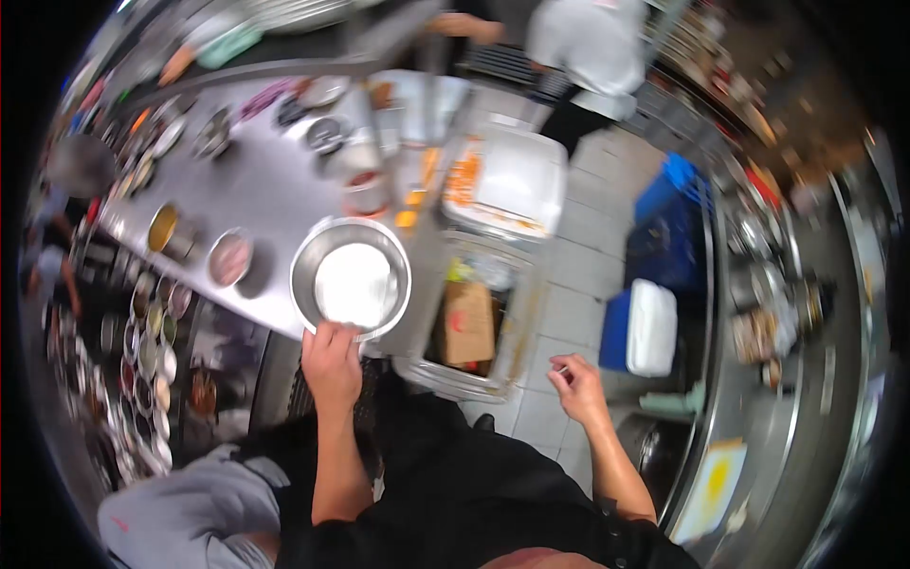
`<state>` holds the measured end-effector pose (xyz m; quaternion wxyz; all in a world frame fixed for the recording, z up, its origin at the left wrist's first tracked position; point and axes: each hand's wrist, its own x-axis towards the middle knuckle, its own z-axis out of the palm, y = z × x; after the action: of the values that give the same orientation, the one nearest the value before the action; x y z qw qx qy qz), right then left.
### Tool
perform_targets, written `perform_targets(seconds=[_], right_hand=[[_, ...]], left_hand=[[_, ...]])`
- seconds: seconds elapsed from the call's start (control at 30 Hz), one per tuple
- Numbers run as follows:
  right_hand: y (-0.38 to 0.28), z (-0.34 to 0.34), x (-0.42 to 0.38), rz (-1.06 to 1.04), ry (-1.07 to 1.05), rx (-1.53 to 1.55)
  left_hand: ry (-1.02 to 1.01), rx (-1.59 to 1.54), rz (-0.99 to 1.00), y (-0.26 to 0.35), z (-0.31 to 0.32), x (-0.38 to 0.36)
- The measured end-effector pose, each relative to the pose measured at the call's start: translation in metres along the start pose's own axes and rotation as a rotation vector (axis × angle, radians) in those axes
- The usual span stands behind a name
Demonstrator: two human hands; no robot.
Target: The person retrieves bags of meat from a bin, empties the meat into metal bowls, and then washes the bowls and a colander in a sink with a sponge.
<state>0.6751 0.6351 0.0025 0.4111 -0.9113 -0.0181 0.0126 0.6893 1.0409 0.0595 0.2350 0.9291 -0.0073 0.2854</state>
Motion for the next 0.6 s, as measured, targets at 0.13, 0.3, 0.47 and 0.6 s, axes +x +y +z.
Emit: perform_targets(seconds=[0.13, 0.3, 0.47, 0.6], right_hand=[[0.093, -0.072, -0.120, 0.211, 0.110, 0.034], [0.137, -0.108, -0.197, 0.577, 0.173, 0.526], [0.182, -0.122, -0.218, 0.768, 0.384, 0.506], [0.202, -0.147, -0.186, 0.612, 0.465, 0.261]], left_hand=[[-0.296, -0.158, 0.234, 0.145, 0.041, -0.053], [-0.699, -0.392, 0.650, 0.271, 0.125, -0.115], [-0.914, -0.544, 0.837, 0.345, 0.168, -0.148], [-0.814, -0.913, 0.231, 0.361, 0.192, -0.143]])
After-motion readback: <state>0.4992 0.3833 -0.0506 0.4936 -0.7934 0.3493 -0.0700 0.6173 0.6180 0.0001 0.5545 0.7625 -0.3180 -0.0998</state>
